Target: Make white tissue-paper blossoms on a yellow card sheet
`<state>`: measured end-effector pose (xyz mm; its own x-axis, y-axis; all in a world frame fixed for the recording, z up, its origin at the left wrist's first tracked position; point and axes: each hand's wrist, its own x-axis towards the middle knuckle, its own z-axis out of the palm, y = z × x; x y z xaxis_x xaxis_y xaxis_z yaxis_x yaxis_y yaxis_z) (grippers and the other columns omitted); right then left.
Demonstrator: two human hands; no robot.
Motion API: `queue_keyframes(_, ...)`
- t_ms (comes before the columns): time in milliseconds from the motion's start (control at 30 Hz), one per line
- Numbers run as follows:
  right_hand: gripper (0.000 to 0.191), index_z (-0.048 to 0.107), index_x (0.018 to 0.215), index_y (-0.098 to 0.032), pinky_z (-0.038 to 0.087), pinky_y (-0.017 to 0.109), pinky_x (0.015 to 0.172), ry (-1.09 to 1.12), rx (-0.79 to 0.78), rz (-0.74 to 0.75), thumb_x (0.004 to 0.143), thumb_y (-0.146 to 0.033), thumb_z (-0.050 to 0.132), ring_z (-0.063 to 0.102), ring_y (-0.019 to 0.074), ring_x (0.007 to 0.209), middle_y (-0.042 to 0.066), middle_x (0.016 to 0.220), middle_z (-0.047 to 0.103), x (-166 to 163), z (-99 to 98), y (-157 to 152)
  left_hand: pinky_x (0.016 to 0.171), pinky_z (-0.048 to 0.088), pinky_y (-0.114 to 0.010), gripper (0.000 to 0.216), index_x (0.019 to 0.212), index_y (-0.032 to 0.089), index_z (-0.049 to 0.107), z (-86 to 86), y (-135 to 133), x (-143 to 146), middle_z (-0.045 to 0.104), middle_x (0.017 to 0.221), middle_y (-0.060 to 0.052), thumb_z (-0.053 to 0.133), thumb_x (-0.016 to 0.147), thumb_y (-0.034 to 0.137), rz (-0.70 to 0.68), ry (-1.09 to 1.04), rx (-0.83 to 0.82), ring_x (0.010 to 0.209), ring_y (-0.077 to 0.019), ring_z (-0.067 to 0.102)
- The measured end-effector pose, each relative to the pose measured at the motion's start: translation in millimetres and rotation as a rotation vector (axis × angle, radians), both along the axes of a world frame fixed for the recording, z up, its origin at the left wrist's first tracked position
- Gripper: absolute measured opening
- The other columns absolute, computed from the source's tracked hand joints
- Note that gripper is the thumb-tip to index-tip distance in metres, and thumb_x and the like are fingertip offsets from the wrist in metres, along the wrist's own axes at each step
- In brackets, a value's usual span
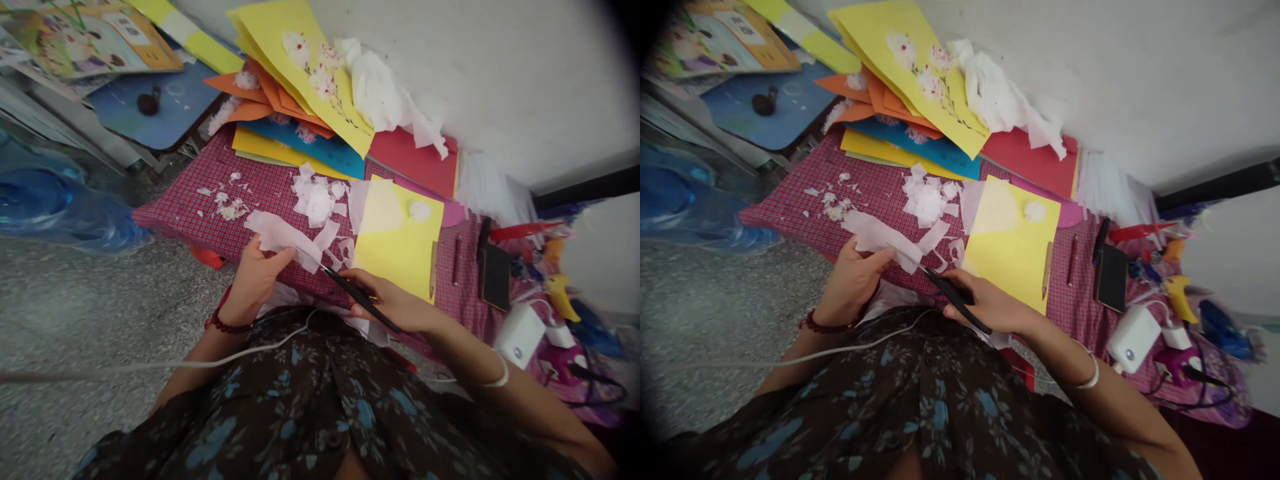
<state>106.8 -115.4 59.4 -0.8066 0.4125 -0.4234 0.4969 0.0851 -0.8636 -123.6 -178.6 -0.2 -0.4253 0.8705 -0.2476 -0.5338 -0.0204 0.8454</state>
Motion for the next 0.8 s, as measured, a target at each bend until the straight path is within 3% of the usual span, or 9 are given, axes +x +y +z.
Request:
queue_keyframes(100, 0.063, 0.049, 0.132, -0.012, 0.049, 0.036, 0.085, 0.01, -0.006, -0.001, 0.087, -0.054, 0.063, 0.06, 0.0243, 0.099, 0.013, 0.113, 0.063, 1.7, -2.2, -0.7, 0.08, 0.054, -0.028, 0.04, 0.097, 0.019, 0.065, 0.7, -0.4, 1.0, 0.072, 0.094, 0.001, 0.081, 0.062, 0.013, -0.019, -0.056, 0.002, 0.082, -0.0136, 0.068)
queue_keyframes(233, 0.064, 0.049, 0.131, -0.012, 0.048, 0.035, 0.087, 0.031, -0.046, -0.016, 0.087, -0.056, 0.063, 0.059, 0.0239, 0.101, 0.013, 0.115, 0.062, 5.3, -4.5, -3.6, 0.069, 0.053, -0.025, 0.028, 0.084, 0.018, 0.066, 3.1, 0.2, -0.9, 0.072, 0.082, 0.001, 0.08, 0.061, 0.014, -0.006, -0.137, -0.022, 0.071, -0.012, 0.065)
queue_keyframes(467, 0.071, 0.047, 0.131, -0.012, 0.045, 0.031, 0.077, 0.033, -0.042, -0.037, 0.087, -0.067, 0.056, 0.053, 0.02, 0.09, 0.01, 0.105, 0.057, 19.5, -2.5, -6.3, 0.075, 0.055, -0.025, 0.02, 0.077, 0.02, 0.068, 6.5, 1.0, -6.5, 0.073, 0.078, 0.002, 0.079, 0.061, 0.018, 0.153, -0.263, 0.041, 0.078, -0.0142, 0.068)
queue_keyframes(667, 0.072, 0.045, 0.129, -0.012, 0.044, 0.032, 0.078, 0.074, -0.108, 0.036, 0.088, -0.07, 0.051, 0.05, 0.0185, 0.088, 0.01, 0.104, 0.054, 19.4, -3.8, -1.0, 0.049, 0.05, -0.024, 0.021, 0.073, 0.017, 0.064, 16.7, -3.4, -13.2, 0.066, 0.063, 0.002, 0.075, 0.055, 0.013, -0.102, -0.202, -0.039, 0.052, -0.0125, 0.059)
queue_keyframes(800, 0.075, 0.043, 0.131, -0.011, 0.044, 0.033, 0.08, 0.117, -0.165, 0.062, 0.087, -0.071, 0.052, 0.051, 0.0191, 0.089, 0.009, 0.103, 0.054, 12.8, -3.5, 3.5, 0.042, 0.044, -0.021, 0.021, 0.075, 0.017, 0.061, 23.5, -2.6, -14.1, 0.062, 0.058, 0.002, 0.07, 0.056, 0.015, -0.247, -0.178, -0.049, 0.046, -0.0117, 0.054)
